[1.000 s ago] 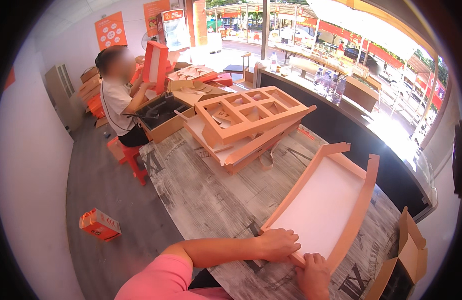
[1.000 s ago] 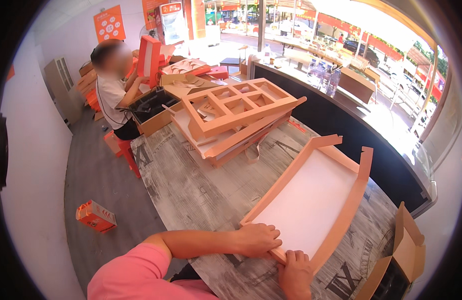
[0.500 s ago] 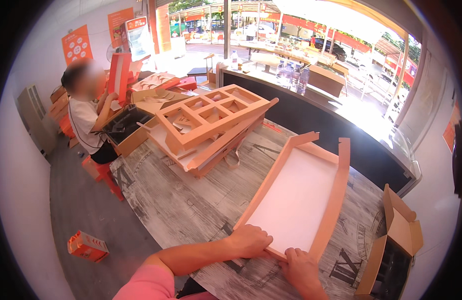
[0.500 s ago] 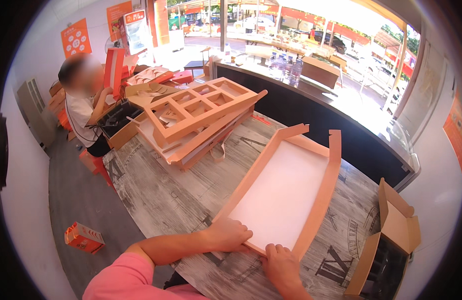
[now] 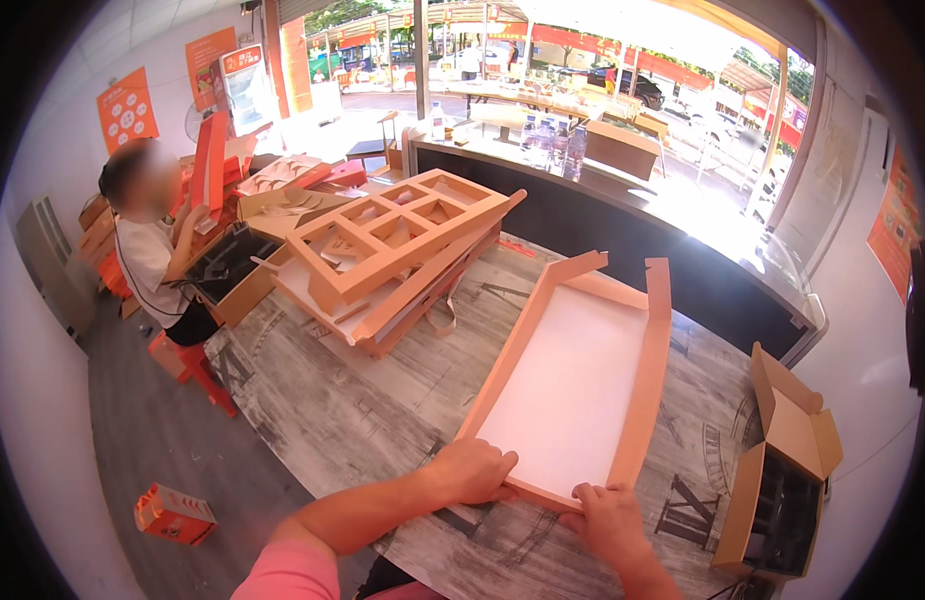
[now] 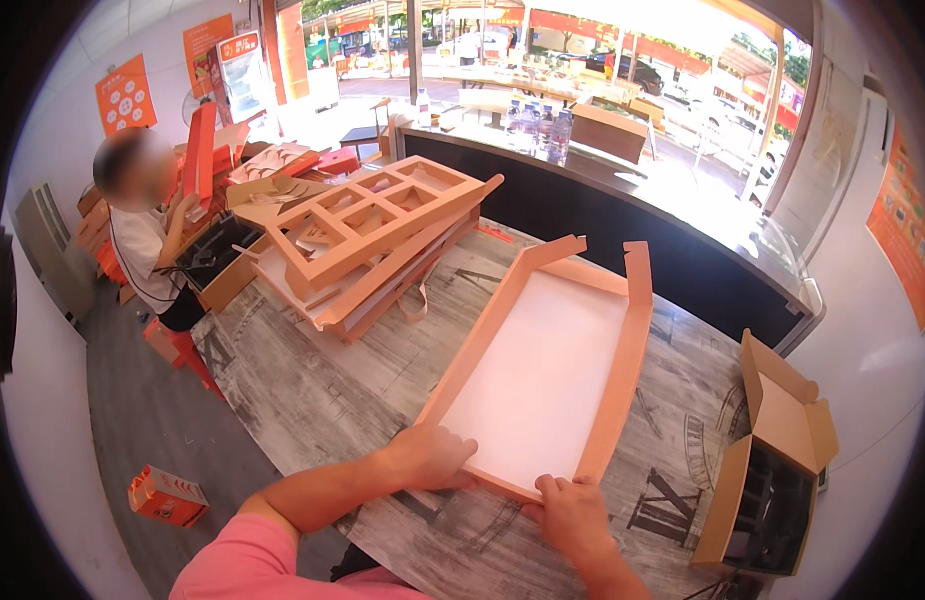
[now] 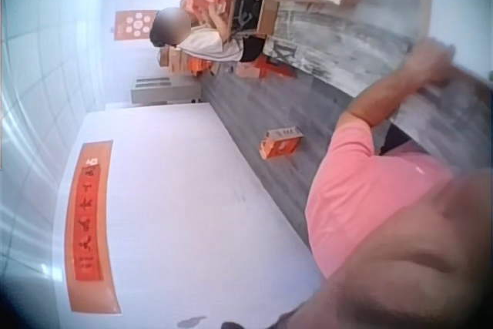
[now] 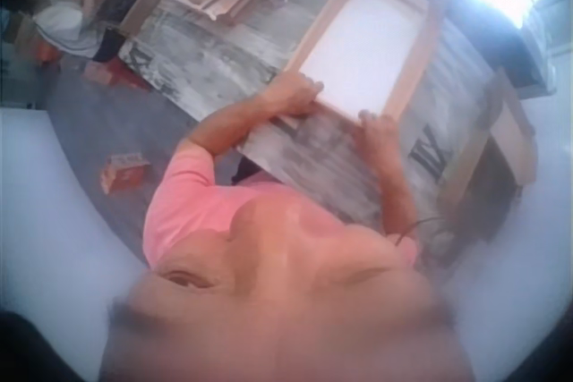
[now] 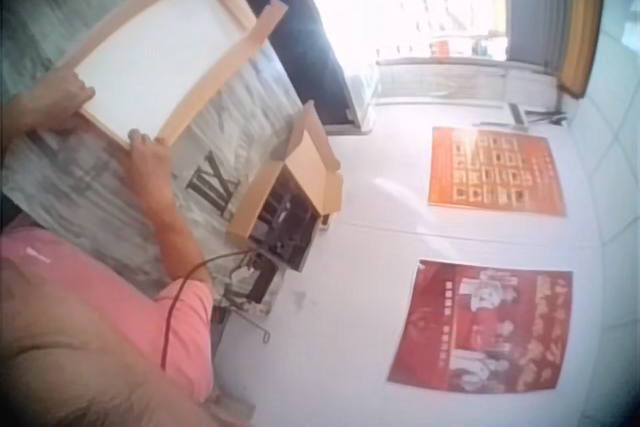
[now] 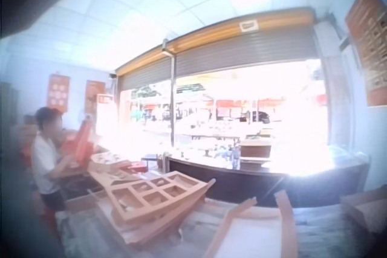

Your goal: The person assembles a flat-packed cardboard box by folding and tucking its flaps into place. They then place a smaller pre-folded box with a red label into a compartment of a larger tray and continue folding the tray's side flaps.

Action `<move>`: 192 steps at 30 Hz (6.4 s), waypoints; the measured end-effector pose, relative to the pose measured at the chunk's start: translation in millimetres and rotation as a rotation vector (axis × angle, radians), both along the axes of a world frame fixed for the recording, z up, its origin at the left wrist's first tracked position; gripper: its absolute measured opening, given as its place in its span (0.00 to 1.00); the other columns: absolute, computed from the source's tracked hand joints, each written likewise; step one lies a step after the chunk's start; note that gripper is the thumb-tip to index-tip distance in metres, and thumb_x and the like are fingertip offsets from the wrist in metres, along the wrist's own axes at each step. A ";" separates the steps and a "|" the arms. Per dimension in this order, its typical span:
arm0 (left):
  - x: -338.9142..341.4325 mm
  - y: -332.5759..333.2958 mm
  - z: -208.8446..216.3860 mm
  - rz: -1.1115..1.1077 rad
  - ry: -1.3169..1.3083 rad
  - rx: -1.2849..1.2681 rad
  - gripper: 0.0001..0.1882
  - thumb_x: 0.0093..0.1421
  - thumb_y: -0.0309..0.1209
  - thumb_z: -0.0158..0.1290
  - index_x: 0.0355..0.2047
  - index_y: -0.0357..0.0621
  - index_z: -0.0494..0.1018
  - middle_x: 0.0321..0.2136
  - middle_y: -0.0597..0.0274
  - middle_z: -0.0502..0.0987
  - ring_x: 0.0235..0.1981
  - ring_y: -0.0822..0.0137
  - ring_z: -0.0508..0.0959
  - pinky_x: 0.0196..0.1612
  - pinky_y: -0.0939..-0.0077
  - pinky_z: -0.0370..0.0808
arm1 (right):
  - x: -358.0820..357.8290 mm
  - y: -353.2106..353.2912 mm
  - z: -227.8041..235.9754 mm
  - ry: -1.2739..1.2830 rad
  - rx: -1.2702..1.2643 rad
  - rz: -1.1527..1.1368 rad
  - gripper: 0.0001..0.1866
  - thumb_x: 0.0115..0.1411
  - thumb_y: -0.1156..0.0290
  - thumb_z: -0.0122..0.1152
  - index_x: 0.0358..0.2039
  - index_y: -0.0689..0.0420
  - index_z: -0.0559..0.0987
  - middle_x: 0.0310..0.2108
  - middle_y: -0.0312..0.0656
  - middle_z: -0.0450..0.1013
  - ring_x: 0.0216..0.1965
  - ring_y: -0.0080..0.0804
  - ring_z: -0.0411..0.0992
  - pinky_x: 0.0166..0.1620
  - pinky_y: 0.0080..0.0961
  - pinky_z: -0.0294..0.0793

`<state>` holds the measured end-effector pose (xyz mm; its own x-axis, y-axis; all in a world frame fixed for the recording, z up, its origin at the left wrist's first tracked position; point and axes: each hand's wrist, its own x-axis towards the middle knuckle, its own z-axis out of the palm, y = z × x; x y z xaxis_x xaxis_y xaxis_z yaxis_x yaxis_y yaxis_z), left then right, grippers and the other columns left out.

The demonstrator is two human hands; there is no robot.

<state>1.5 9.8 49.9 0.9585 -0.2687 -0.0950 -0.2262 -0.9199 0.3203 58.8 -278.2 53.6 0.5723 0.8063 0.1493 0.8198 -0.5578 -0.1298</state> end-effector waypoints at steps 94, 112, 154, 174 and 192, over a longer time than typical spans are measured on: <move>29.8 -53.8 -14.3 -0.381 -0.138 -0.124 0.22 0.56 0.24 0.59 0.52 0.37 0.78 0.57 0.52 0.79 0.65 0.50 0.74 0.64 0.61 0.76 | 116.8 -169.3 7.4 0.247 0.454 -0.439 0.27 0.60 0.85 0.58 0.61 0.57 0.79 0.62 0.49 0.75 0.58 0.47 0.76 0.60 0.36 0.78; 32.1 -9.6 19.5 -0.572 -0.078 0.447 0.15 0.60 0.29 0.62 0.48 0.49 0.80 0.46 0.66 0.80 0.54 0.63 0.79 0.56 0.65 0.73 | 83.4 -118.9 38.6 0.138 0.091 -0.141 0.10 0.52 0.76 0.73 0.36 0.53 0.87 0.57 0.40 0.77 0.56 0.45 0.78 0.55 0.39 0.81; 13.5 64.8 32.5 -0.628 -0.160 0.167 0.29 0.60 0.59 0.62 0.32 0.41 0.86 0.37 0.59 0.82 0.54 0.57 0.79 0.79 0.42 0.53 | 71.7 -65.1 42.7 0.044 -0.307 0.234 0.06 0.63 0.66 0.66 0.41 0.47 0.85 0.49 0.33 0.81 0.71 0.42 0.68 0.68 0.45 0.69; -16.2 83.8 -4.1 -0.402 -0.143 -0.135 0.27 0.62 0.31 0.60 0.63 0.57 0.78 0.34 0.68 0.80 0.43 0.63 0.83 0.79 0.44 0.55 | 47.7 -45.7 25.6 0.007 -0.160 0.203 0.27 0.66 0.72 0.63 0.66 0.49 0.76 0.33 0.33 0.80 0.39 0.31 0.78 0.55 0.38 0.69; -14.1 76.8 -1.6 -0.198 -0.067 -0.295 0.12 0.69 0.34 0.56 0.34 0.45 0.87 0.24 0.62 0.80 0.36 0.59 0.80 0.78 0.43 0.54 | 56.9 -42.8 24.9 0.092 -0.062 0.204 0.22 0.55 0.73 0.67 0.52 0.51 0.86 0.29 0.35 0.82 0.36 0.32 0.80 0.61 0.37 0.68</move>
